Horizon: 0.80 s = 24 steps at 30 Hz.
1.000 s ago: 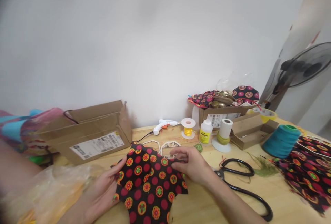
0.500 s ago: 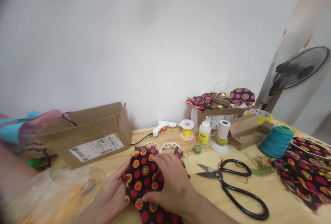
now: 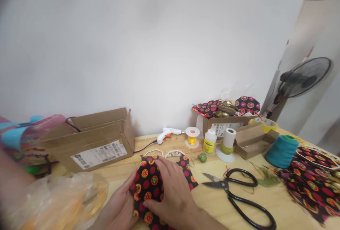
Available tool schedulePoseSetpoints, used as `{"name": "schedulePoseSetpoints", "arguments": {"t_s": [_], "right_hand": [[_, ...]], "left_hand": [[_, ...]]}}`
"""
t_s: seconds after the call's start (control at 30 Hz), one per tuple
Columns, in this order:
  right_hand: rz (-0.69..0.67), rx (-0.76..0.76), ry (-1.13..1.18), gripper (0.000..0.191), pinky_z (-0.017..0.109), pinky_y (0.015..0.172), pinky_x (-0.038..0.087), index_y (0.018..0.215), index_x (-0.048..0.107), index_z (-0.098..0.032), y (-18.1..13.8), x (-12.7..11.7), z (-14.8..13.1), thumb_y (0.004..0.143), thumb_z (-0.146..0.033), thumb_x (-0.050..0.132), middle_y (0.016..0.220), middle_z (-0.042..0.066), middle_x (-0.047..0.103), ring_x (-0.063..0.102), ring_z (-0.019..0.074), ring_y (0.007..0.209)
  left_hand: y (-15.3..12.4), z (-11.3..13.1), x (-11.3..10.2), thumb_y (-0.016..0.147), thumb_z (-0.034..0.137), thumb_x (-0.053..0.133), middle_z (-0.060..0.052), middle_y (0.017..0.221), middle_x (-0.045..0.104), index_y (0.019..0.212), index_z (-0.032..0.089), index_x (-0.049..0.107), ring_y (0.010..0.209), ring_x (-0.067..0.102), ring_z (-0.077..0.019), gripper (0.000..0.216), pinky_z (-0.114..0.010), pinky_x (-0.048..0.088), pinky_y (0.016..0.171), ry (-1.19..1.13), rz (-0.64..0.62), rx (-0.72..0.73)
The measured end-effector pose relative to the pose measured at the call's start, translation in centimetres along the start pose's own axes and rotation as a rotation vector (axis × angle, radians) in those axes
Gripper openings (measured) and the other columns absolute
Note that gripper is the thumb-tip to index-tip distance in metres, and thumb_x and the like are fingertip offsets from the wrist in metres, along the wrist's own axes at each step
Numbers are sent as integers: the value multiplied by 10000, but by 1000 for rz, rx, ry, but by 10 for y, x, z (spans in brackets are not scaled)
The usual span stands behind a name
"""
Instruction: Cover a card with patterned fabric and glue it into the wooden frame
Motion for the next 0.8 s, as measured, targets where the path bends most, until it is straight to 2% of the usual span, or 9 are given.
{"name": "schedulePoseSetpoints", "arguments": {"t_s": [0.2,0.33,0.43,0.5,0.6,0.7,0.8], "right_hand": [[44,1,80,784,417,985,305,1256,346,-166,2,-3,3,550,-240,678,1248,104,476,397,263,1156],[96,165,76,735,424,972,323,1260,341,-148,4,-29,22,606,-303,639,1252,118,470,412,260,1152],[114,258,10,705,443,951,339,1257,354,-174,-1,-51,42,628,-343,625,1255,109,471,427,271,1145],[116,220,-43,702,444,943,345,1257,357,-205,-6,-58,48,623,-333,632,1254,95,473,428,275,1143],[72,99,-80,707,426,923,362,1240,377,-226,-13,-56,45,586,-267,646,1209,79,507,449,274,1107],[-26,29,-115,704,422,923,360,1196,442,-188,-14,-46,36,529,-234,663,1164,98,537,451,289,1082],[-101,33,-160,720,436,932,350,1185,470,-138,-13,-39,34,507,-262,677,1174,142,532,443,311,1083]], "left_hand": [[0,-1,2,831,352,418,-180,1034,659,1062,48,592,1114,489,-303,419,-472,276,992,32,83,11],[-5,5,-2,836,345,411,-192,1029,657,1114,44,551,1078,516,-323,433,-504,318,952,21,101,-50],[-9,13,-5,818,289,471,-148,1051,658,1180,76,492,1068,531,-295,421,-448,348,946,38,94,-84],[-11,17,-6,813,249,486,-124,1056,660,1213,94,453,1061,541,-272,431,-412,359,945,56,126,-74],[-12,21,-8,800,191,510,-117,1091,644,1270,128,371,1047,552,-265,494,-424,378,930,103,219,-5],[-12,21,-15,767,137,554,-119,1132,619,1309,160,296,1053,547,-266,601,-434,393,922,128,271,73],[-16,19,-26,714,94,609,-115,1151,608,1321,200,274,1061,538,-281,702,-440,393,930,123,297,81]]}}
Point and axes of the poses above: each hand's wrist, its own y-axis towards the middle knuckle, its own x-axis out of the palm, z = x × y, the point moved 1 cm from there along y, towards the middle knuckle
